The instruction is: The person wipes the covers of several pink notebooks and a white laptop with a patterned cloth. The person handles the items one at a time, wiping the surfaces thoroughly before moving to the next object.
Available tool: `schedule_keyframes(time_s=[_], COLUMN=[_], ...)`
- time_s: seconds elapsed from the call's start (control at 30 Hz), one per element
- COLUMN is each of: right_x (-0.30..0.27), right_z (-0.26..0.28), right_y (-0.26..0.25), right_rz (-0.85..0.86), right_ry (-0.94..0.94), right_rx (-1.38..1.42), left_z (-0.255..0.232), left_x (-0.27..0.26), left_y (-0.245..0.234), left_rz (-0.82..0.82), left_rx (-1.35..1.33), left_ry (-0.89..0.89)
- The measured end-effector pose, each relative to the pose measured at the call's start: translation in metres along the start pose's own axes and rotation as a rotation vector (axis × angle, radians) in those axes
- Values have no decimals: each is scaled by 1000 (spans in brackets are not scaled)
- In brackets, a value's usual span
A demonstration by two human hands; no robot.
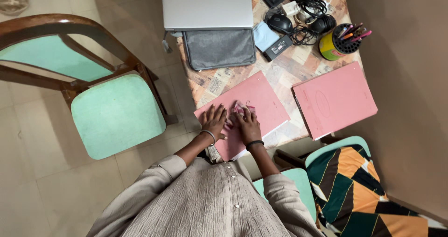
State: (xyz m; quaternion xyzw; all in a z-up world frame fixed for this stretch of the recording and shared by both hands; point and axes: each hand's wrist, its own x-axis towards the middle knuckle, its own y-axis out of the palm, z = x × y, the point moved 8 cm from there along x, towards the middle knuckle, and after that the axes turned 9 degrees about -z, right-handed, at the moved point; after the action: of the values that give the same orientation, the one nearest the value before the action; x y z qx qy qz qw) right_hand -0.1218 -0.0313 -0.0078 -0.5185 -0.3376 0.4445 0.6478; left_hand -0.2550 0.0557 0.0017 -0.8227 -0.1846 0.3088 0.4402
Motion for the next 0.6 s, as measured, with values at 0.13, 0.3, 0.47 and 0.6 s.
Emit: schedule_keyframes(time_s=[0.13,0.3,0.47,0.6], right_x=[11,56,99,90], right_z=[-40,-80,-68,-44], right_y=[7,-26,-26,-1], right_rz=[29,-72,-75,3], right_ry=[40,111,117,-78], right_rx=[-42,64,105,32], left_z=[-5,-15,-17,-16], left_x=[1,3,4,6], left_y=[-3,-6,-6,-3], left_rz=[13,44,29,13], left_rx=[-2,70,116,141], left_ry=[-27,-89,-113,-106])
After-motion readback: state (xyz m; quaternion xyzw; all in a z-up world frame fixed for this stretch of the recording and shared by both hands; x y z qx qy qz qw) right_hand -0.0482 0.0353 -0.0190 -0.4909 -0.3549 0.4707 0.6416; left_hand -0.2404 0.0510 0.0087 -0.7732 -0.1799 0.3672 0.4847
